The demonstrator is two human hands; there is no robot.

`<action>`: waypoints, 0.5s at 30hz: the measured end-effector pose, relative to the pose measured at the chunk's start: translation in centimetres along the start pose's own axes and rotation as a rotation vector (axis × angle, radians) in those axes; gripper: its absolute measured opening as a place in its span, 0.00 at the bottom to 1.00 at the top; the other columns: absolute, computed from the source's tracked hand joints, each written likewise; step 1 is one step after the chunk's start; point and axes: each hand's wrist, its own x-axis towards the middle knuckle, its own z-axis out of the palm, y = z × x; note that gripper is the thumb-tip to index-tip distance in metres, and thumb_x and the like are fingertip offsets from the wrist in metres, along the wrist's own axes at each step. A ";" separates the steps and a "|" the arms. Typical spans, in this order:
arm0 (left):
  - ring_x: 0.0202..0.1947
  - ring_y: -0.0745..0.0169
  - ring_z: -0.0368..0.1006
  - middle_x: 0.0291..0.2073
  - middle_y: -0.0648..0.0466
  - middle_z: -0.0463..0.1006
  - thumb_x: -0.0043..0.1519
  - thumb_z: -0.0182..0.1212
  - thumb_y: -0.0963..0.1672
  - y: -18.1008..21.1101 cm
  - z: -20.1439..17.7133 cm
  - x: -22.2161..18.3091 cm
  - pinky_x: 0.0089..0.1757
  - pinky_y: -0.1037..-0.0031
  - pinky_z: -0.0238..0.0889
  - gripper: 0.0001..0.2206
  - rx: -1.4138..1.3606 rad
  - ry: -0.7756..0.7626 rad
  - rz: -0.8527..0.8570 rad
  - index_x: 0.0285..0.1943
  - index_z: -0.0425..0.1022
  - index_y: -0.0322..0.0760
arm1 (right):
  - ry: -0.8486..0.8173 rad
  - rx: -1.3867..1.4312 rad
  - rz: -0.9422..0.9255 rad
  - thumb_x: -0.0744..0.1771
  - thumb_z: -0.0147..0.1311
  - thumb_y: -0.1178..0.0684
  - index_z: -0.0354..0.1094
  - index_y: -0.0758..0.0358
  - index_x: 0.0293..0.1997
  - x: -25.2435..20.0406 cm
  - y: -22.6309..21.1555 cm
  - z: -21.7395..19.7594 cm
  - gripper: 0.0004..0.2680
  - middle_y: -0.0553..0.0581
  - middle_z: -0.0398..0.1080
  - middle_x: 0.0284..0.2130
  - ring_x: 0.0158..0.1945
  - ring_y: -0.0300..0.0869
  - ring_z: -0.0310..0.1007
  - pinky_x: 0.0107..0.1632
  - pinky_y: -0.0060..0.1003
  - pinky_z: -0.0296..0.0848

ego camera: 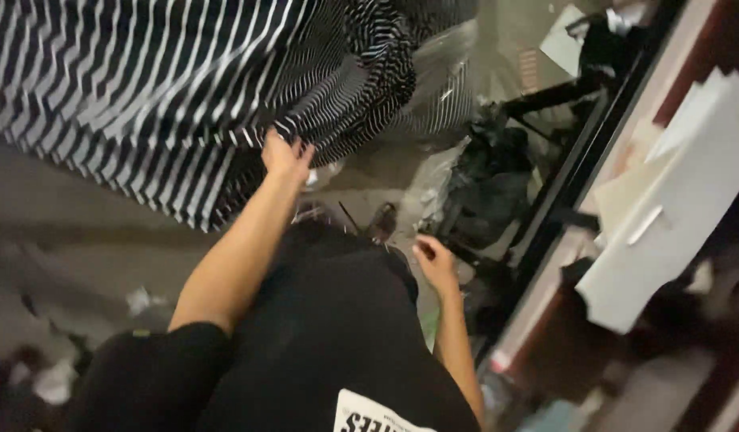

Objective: Aligning and layering striped fabric on a production table.

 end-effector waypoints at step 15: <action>0.39 0.30 0.73 0.36 0.26 0.75 0.67 0.50 0.48 -7.6 -6.2 -1.8 0.45 0.48 0.63 0.18 1.049 0.421 0.804 0.43 0.73 0.21 | -0.264 -0.166 -0.331 0.66 0.61 0.54 0.73 0.64 0.54 28.2 -13.1 -10.8 0.12 0.53 0.78 0.39 0.41 0.35 0.77 0.45 0.33 0.75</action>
